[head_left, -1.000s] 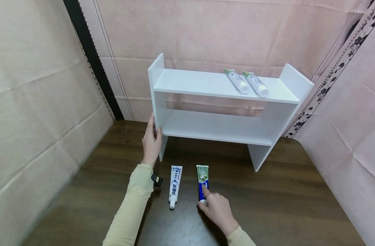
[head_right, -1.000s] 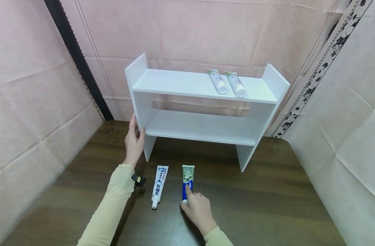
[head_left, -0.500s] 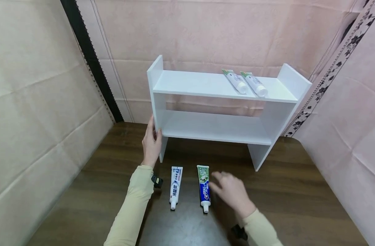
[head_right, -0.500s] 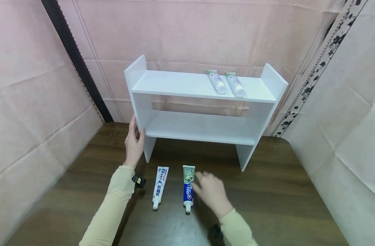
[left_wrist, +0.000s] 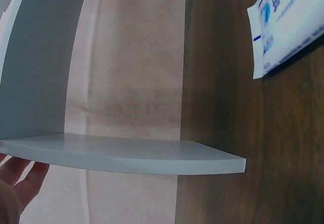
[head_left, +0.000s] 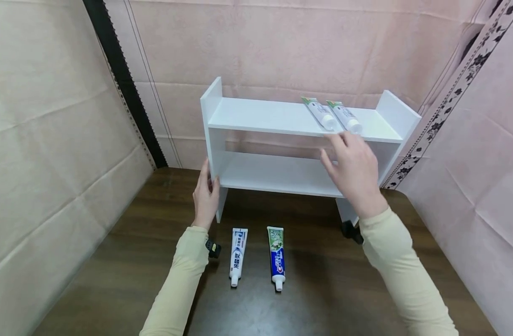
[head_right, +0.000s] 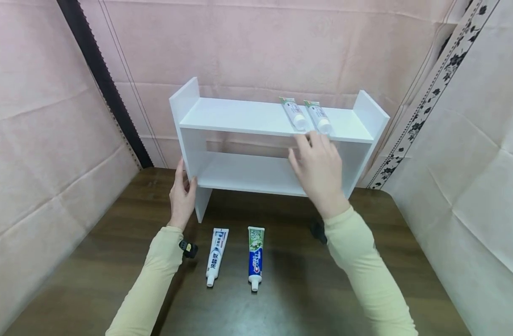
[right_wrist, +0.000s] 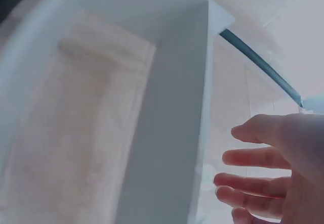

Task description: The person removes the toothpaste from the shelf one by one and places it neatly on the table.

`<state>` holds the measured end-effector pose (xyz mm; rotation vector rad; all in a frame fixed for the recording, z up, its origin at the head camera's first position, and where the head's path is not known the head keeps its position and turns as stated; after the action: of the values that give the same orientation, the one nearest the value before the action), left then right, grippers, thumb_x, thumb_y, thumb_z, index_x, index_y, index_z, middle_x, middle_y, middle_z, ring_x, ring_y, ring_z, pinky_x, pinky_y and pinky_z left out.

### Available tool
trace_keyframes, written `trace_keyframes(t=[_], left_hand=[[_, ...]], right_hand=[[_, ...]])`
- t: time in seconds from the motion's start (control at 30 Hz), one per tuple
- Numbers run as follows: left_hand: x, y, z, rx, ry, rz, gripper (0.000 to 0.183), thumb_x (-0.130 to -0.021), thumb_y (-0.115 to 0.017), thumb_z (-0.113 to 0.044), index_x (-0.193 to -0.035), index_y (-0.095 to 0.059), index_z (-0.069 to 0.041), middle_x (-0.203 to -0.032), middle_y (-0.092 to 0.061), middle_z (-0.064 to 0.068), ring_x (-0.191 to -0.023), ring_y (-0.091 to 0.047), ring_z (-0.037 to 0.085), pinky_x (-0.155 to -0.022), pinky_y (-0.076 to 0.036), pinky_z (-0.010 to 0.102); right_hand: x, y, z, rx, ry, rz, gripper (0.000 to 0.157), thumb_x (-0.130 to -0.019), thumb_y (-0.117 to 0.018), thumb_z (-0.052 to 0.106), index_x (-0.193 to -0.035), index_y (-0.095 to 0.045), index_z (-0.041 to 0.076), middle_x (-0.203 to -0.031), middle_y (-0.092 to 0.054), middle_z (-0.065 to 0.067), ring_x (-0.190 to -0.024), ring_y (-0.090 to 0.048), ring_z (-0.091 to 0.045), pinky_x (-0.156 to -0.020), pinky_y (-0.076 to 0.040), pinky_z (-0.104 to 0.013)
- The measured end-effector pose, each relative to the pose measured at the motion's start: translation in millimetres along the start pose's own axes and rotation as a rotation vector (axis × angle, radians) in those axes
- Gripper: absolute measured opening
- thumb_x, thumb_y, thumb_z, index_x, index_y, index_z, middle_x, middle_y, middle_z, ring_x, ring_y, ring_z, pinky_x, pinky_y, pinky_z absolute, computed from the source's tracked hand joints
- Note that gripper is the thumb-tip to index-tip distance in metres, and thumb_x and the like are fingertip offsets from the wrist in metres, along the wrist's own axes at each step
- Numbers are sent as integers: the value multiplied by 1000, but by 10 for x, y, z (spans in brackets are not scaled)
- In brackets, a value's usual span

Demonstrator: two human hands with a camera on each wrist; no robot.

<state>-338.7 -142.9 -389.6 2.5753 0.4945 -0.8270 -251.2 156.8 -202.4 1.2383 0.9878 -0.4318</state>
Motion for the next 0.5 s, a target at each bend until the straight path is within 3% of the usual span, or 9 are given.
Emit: trace_keyframes(t=[0.1, 0.23, 0.37, 0.5], left_hand=[[-11, -5, -3, -3, -10, 0, 57, -93, -45, -24, -139, -17, -43, -139, -40, -4, -116, -51, 24, -88, -47, 45], [-20, 0, -7, -6, -21, -3, 57, -93, -45, -24, -140, -18, -42, -139, -41, -3, -115, -52, 24, -87, -48, 45], [-7, 10, 6, -18, -18, -14, 56, -93, -45, -25, -140, -19, -40, -138, -42, -2, -114, -52, 24, -86, -49, 44], [11, 3, 23, -22, -2, -9, 56, -93, -45, -26, -139, -18, -42, -137, -42, -2, -112, -54, 24, -85, -50, 44]], right_hand=[[-198, -1, -58, 32, -9, -7, 30, -82, -59, 18, -109, -59, 6, -97, -58, -17, -81, -52, -33, -61, -41, -42], [-354, -93, -148, 45, -47, 50, 35, -84, -56, 22, -116, -54, 6, -104, -53, -20, -88, -48, -35, -68, -37, -44], [-369, -186, -191, 31, -75, 94, 36, -87, -53, 25, -118, -53, 5, -104, -52, -19, -89, -45, -34, -72, -34, -43], [-330, -199, -171, 36, -84, 62, 37, -87, -54, 27, -115, -53, 4, -96, -52, -19, -84, -44, -33, -70, -33, -42]])
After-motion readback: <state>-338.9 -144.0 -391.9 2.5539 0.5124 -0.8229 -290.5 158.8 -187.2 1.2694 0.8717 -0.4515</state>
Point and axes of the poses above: each hand's wrist, its own x-axis away from the middle knuckle, its own y-axis out of the back of the hand, z = x × y, the point moved 4 cm from there along -x, towards the middle knuckle
